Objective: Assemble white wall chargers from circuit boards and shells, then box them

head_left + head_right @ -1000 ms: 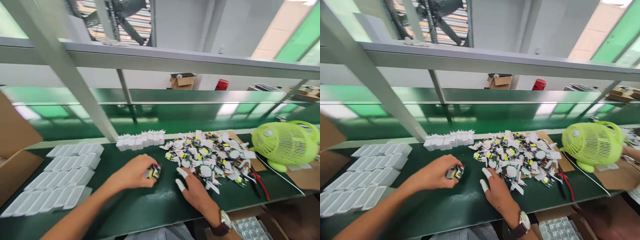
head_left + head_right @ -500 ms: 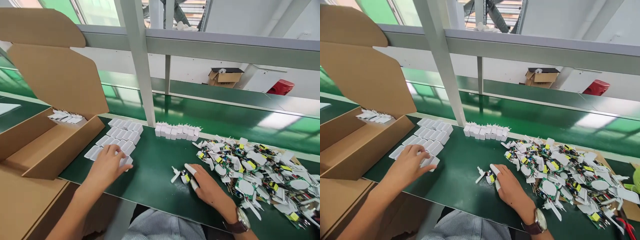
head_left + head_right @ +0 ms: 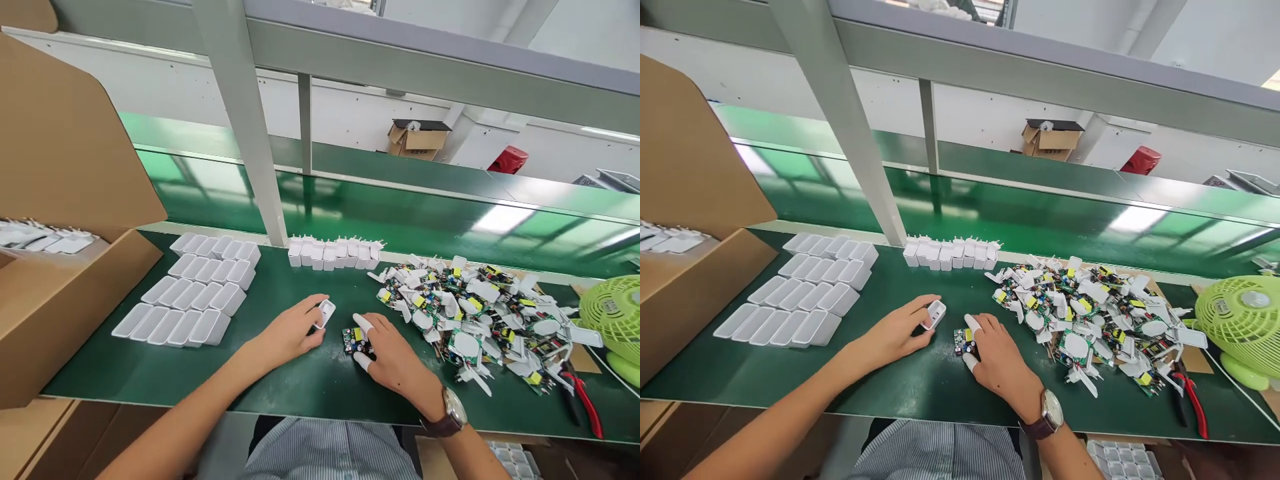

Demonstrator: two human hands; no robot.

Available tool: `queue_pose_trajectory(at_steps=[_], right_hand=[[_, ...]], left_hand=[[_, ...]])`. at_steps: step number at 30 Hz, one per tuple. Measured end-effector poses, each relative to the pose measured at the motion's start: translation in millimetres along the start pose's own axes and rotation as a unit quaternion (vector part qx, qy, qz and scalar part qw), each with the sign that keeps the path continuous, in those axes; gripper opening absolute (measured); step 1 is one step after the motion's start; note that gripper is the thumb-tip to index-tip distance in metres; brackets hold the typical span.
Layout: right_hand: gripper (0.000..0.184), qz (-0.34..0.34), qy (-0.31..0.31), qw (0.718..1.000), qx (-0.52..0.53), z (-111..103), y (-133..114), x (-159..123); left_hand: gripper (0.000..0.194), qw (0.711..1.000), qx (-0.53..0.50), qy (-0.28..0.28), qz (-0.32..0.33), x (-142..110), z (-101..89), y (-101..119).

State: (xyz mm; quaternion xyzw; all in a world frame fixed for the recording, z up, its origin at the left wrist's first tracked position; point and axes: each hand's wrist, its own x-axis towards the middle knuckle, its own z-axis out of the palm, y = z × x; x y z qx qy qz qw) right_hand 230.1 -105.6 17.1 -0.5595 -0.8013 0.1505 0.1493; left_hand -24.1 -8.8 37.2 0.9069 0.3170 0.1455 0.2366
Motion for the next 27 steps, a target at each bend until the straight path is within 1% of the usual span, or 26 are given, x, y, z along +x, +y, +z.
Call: queue_pose_trajectory(at_steps=[2,3,5,7,8,9,10,13,15,16,18,21,24,27], right_hand=[[0.065,-0.013,0.005,1.0,0.025,-0.4,7.3,-7.2],[0.063,-0.016,0.01,0.999,0.042,0.2,10.7,-10.7],[0.061,-0.018,0.024,0.997,0.075,3.1,15.9,-16.0],[0.059,-0.019,0.044,0.995,0.092,6.2,18.6,-18.1],[0.058,-0.024,0.055,0.994,0.096,7.0,19.1,-17.9],[0.058,-0.032,0.066,0.992,0.099,6.8,18.9,-16.9],[0.056,-0.04,0.08,0.991,0.102,5.3,18.2,-15.3],[0.055,-0.049,0.149,0.982,0.103,-7.0,12.4,-7.2],[0.056,-0.049,0.194,0.976,0.083,-18.1,6.0,-0.5],[0.056,-0.051,0.205,0.975,0.065,-22.8,2.4,2.8],[0.055,-0.06,0.208,0.976,0.017,-27.8,-4.3,8.6],[0.053,-0.069,0.196,0.977,-0.044,-24.8,-10.7,13.9],[0.057,-0.061,0.169,0.983,-0.05,-19.3,-12.9,15.8],[0.062,-0.047,0.151,0.986,-0.044,-19.3,-14.6,17.2]], left_hand=[[0.005,0.999,-0.04,-0.024,0.006,18.2,4.9,-1.4],[0.008,0.998,-0.06,-0.029,0.002,25.0,6.0,-2.2],[0.028,0.994,-0.103,-0.03,-0.02,33.9,7.3,-4.8],[0.059,0.988,-0.149,-0.026,-0.043,37.5,9.7,-9.4],[0.071,0.984,-0.171,-0.025,-0.048,37.7,11.8,-12.2],[0.077,0.98,-0.19,-0.021,-0.05,37.0,14.5,-15.2],[0.077,0.978,-0.204,-0.016,-0.048,35.6,17.7,-17.9],[0.063,0.976,-0.216,0.018,-0.034,28.9,28.8,-22.7],[0.062,0.977,-0.208,0.048,-0.019,24.6,35.8,-22.4],[0.062,0.978,-0.201,0.062,-0.01,23.0,38.8,-21.4],[0.061,0.98,-0.181,0.085,0.012,21.1,43.2,-19.2],[0.059,0.982,-0.151,0.105,0.035,20.5,45.8,-17.4],[0.058,0.985,-0.13,0.107,0.038,20.8,45.5,-17.9],[0.059,0.986,-0.117,0.106,0.047,21.6,45.2,-18.6]])
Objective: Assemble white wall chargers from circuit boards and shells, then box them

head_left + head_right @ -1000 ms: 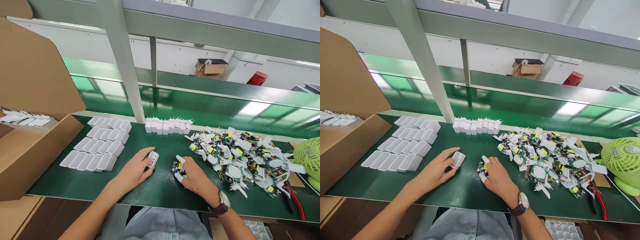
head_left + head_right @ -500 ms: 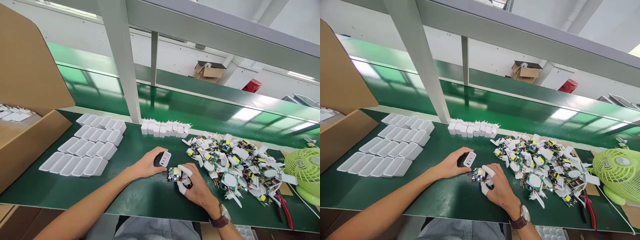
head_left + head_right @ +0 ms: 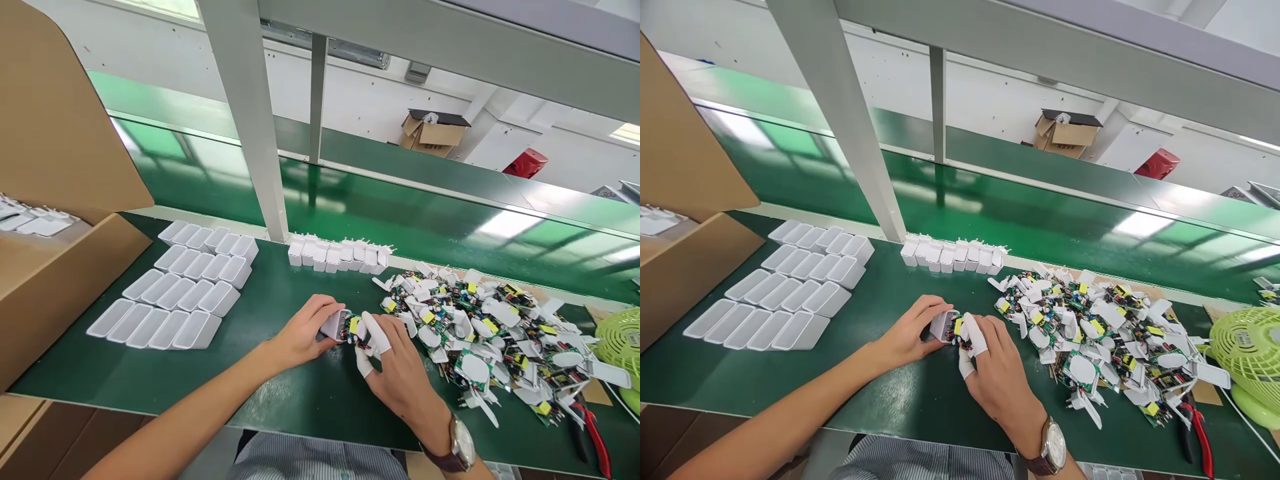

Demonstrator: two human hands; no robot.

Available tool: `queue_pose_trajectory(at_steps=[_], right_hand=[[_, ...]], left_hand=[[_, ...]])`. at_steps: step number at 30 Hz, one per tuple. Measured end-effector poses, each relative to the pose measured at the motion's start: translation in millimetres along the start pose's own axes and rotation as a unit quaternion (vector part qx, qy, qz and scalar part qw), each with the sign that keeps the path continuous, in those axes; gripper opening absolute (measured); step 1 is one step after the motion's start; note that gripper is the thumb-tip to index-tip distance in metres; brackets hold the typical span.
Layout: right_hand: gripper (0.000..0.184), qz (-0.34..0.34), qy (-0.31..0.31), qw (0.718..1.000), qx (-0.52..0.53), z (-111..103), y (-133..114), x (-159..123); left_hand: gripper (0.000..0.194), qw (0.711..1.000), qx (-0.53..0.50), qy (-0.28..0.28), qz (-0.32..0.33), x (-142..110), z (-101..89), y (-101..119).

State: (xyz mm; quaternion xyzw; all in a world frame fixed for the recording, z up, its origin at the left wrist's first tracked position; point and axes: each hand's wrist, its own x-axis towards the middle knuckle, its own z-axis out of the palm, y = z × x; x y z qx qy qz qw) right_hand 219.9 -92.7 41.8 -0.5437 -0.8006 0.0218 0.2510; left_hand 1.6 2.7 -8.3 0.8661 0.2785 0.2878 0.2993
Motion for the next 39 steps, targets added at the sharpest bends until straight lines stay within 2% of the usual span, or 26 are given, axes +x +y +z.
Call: queue_pose_trajectory(at_steps=[5,11,15,19,22,32,35,39], right_hand=[[0.066,0.01,-0.011,1.0,-0.018,-3.0,-6.0,7.9],[0.061,0.004,-0.015,0.999,-0.037,-5.1,-12.5,13.3],[0.053,-0.012,-0.012,0.999,-0.043,-8.0,-12.5,14.9],[0.037,-0.011,-0.04,0.998,-0.047,-8.5,-10.4,15.4],[0.032,-0.007,-0.052,0.997,-0.049,-7.4,-8.8,15.1],[0.059,0.008,-0.039,0.999,-0.035,-11.6,-14.9,22.9],[0.06,0.008,-0.036,0.999,-0.037,-12.5,-15.8,23.9],[0.052,-0.01,-0.046,0.998,-0.038,-12.7,-13.2,23.1]], left_hand=[[0.06,0.999,0.015,0.014,0.029,1.7,0.9,-0.1],[0.057,0.998,0.023,0.02,0.051,3.3,-0.7,1.3],[0.056,0.998,0.024,0.018,0.048,3.6,-0.3,1.2],[0.057,0.998,0.024,0.019,0.046,3.9,1.0,0.4],[0.057,0.999,0.02,0.02,0.044,3.8,1.9,-0.1],[0.057,0.999,0.008,0.018,0.034,3.7,3.2,-0.8],[0.056,0.999,0.009,0.018,0.031,4.6,3.4,-0.6],[0.054,0.999,0.006,0.02,0.035,5.2,2.6,0.1]])
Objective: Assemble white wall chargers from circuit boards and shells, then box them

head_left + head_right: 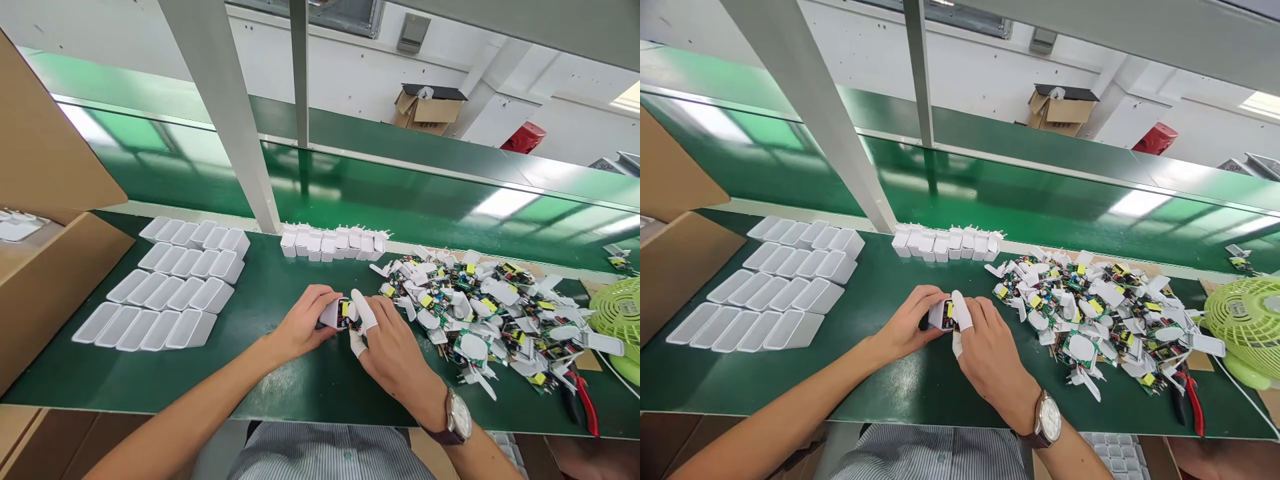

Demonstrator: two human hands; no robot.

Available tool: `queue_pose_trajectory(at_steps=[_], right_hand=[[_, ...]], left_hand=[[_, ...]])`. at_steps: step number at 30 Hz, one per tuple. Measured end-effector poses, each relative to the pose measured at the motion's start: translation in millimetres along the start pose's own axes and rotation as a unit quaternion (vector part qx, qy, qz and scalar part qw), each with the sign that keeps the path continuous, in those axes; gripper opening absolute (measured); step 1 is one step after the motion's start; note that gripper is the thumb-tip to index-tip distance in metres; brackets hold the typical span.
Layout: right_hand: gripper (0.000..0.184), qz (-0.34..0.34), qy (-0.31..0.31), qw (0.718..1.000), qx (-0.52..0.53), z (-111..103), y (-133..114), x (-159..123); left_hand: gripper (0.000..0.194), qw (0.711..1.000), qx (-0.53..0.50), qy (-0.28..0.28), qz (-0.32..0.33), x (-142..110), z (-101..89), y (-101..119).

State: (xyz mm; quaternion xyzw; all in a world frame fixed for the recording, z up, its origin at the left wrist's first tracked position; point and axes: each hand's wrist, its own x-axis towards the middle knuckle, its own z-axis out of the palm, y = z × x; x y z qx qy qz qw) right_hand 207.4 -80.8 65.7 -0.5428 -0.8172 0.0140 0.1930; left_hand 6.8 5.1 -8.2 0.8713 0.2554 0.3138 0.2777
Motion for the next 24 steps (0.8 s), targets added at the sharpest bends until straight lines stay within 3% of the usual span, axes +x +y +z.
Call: queue_pose_trajectory(at_steps=[9,13,16,19,24], right_hand=[[0.047,-0.012,-0.009,1.0,-0.009,6.9,-1.5,-0.3],[0.045,0.022,-0.006,0.998,0.055,7.6,1.5,0.8],[0.054,0.049,0.033,0.987,0.149,7.0,14.4,-4.7],[0.032,0.041,0.076,0.975,0.204,13.6,29.9,-14.3],[0.042,0.002,0.013,0.983,0.185,41.2,39.3,-17.5]], left_hand=[[0.053,1.0,-0.008,0.016,0.007,3.0,0.2,1.7],[0.055,0.999,-0.041,-0.007,0.014,2.9,-2.3,2.4],[0.055,0.993,-0.095,-0.063,-0.034,1.2,-6.4,1.4],[0.052,0.983,-0.134,-0.078,-0.098,0.5,-9.3,0.4],[0.063,0.964,-0.21,-0.034,-0.157,2.0,-8.7,1.8]])
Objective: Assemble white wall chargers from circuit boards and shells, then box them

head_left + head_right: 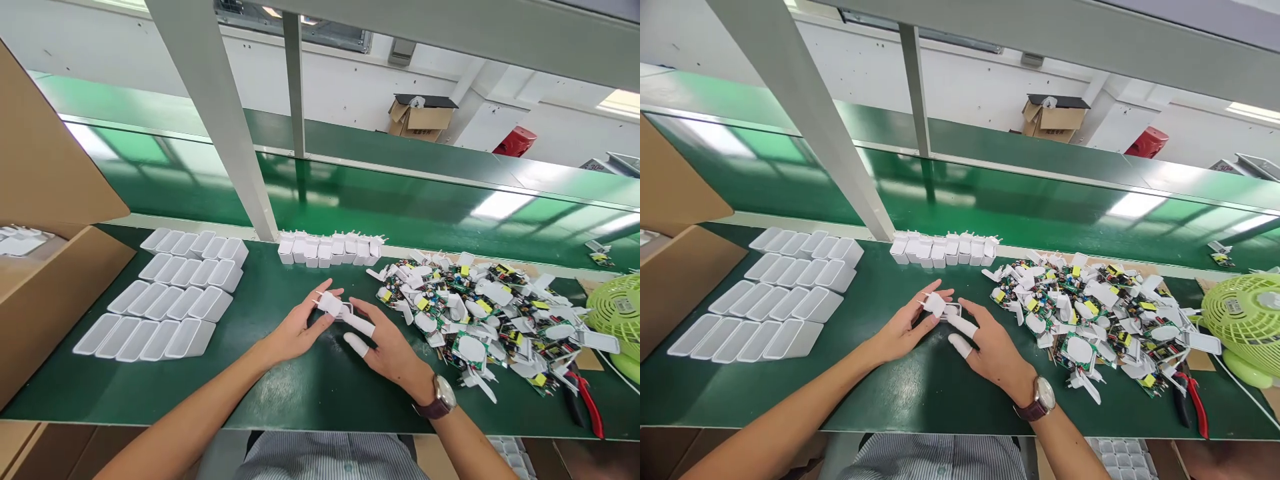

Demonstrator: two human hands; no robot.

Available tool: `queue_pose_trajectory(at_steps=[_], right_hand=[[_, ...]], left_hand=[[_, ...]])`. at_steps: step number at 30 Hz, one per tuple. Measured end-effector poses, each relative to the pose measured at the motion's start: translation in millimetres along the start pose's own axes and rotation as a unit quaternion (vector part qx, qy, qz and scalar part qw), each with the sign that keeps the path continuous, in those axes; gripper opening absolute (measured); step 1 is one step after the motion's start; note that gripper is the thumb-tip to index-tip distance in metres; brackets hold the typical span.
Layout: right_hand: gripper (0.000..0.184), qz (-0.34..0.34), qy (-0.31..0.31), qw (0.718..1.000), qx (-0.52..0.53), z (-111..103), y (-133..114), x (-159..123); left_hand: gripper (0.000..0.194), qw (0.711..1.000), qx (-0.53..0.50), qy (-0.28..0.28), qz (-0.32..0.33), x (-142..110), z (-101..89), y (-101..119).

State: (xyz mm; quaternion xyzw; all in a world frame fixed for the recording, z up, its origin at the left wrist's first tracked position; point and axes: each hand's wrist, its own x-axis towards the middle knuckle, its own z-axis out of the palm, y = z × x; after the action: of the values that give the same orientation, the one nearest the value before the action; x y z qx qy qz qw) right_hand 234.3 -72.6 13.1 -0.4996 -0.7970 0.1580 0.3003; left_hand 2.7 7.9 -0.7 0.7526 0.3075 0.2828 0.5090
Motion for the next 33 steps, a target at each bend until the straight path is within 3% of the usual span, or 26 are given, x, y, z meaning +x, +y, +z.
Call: queue_pose_trajectory(at_steps=[6,14,16,18,20,22,30,33], right_hand=[[0.036,-0.033,0.042,0.999,0.003,26.5,12.6,12.4],[0.032,-0.032,0.1,0.994,0.012,23.7,1.0,9.7],[0.03,-0.038,0.091,0.995,0.014,27.9,1.1,8.5],[0.029,-0.03,0.076,0.997,0.008,32.1,1.7,8.0],[0.031,-0.014,0.065,0.998,-0.012,34.3,1.1,7.9],[0.035,-0.006,0.057,0.998,-0.032,34.1,-0.4,8.0],[0.034,0.014,0.061,0.995,0.074,27.9,-1.1,10.6],[0.033,0.026,0.026,0.999,0.022,23.9,-4.6,14.2]], left_hand=[[0.078,0.999,-0.034,-0.004,0.027,-1.8,1.2,0.9],[0.107,0.991,0.027,0.039,0.123,0.3,0.7,3.1],[0.092,0.981,0.066,0.07,0.167,2.9,1.3,3.7],[0.061,0.97,0.104,0.107,0.191,5.2,2.3,4.4],[0.036,0.969,0.12,0.134,0.168,6.0,3.3,4.6],[0.023,0.976,0.11,0.143,0.124,5.2,3.9,3.4],[0.021,0.987,0.072,0.135,0.046,2.3,3.7,-3.3],[0.021,0.987,0.07,0.138,0.046,3.5,4.6,-1.9]])
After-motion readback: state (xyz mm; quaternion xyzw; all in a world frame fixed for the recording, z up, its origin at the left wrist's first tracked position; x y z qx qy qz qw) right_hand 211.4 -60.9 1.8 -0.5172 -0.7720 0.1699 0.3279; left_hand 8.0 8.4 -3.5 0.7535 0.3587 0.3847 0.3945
